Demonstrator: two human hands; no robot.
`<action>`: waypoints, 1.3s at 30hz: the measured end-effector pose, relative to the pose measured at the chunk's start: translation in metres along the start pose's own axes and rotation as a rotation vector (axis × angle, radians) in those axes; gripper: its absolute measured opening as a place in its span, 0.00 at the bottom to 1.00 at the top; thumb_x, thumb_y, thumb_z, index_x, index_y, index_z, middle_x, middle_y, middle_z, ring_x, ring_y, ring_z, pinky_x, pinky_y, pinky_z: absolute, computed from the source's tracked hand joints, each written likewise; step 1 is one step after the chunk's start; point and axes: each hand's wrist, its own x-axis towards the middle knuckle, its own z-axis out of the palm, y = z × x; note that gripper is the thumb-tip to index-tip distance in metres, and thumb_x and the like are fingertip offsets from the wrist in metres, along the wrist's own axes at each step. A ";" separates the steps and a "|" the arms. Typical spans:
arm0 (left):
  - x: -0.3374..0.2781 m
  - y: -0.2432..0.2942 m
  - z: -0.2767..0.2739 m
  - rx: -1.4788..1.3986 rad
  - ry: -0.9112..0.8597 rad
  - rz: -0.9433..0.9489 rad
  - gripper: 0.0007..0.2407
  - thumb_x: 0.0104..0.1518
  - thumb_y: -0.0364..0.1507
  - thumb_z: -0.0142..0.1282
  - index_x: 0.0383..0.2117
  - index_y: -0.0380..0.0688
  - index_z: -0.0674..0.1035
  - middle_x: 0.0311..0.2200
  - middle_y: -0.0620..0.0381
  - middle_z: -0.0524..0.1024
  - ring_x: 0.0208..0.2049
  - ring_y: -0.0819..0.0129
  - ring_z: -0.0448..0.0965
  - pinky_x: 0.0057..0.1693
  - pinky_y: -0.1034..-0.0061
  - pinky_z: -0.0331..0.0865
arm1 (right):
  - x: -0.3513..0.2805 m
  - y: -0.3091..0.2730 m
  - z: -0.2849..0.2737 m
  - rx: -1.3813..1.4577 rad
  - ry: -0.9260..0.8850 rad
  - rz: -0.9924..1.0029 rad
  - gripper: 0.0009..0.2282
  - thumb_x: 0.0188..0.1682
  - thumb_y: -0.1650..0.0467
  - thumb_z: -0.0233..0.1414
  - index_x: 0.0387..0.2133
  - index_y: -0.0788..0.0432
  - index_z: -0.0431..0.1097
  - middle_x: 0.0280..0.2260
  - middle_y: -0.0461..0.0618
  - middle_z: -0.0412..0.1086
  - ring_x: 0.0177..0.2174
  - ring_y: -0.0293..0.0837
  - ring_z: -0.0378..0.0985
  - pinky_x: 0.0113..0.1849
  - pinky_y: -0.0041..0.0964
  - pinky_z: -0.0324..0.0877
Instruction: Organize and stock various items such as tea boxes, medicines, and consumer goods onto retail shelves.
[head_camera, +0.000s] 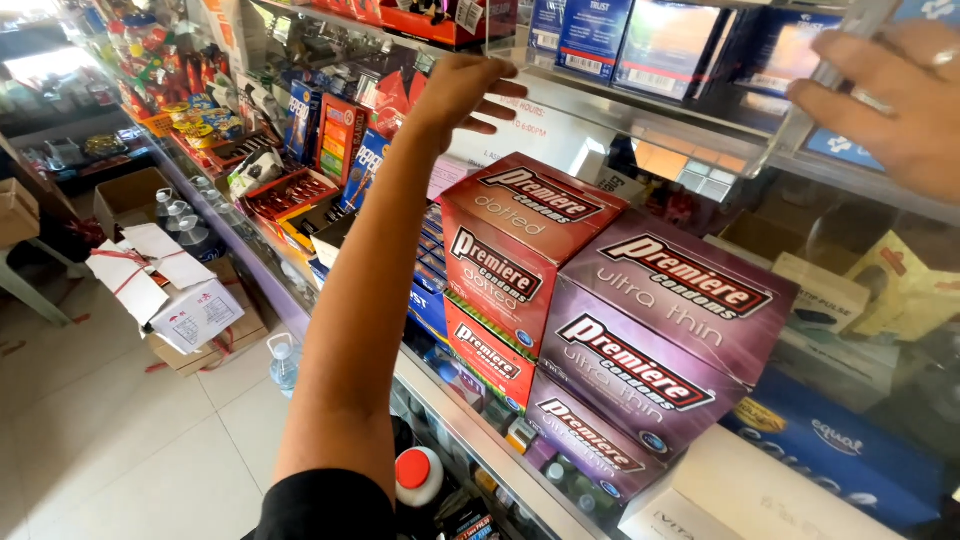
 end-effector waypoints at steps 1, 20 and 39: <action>-0.004 -0.001 -0.002 0.000 0.071 0.031 0.20 0.57 0.40 0.50 0.50 0.41 0.80 0.42 0.53 0.87 0.37 0.62 0.89 0.41 0.63 0.81 | -0.008 -0.003 0.000 0.117 0.050 0.062 0.18 0.49 0.63 0.56 0.47 0.62 0.70 0.42 0.53 0.71 0.42 0.49 0.76 0.43 0.40 0.71; 0.126 -0.125 -0.090 0.610 0.685 0.293 0.16 0.55 0.29 0.54 0.51 0.44 0.82 0.43 0.46 0.84 0.48 0.49 0.83 0.56 0.58 0.75 | -0.013 0.124 0.294 1.473 -1.122 1.811 0.26 0.58 0.58 0.37 0.65 0.61 0.54 0.65 0.68 0.57 0.45 0.80 0.80 0.46 0.71 0.76; 0.169 -0.097 -0.084 1.073 0.617 0.217 0.26 0.52 0.25 0.61 0.58 0.45 0.65 0.58 0.51 0.67 0.52 0.43 0.73 0.48 0.57 0.77 | -0.008 0.038 0.169 1.203 -0.746 1.449 0.22 0.61 0.65 0.39 0.62 0.67 0.63 0.54 0.78 0.70 0.42 0.77 0.82 0.44 0.67 0.78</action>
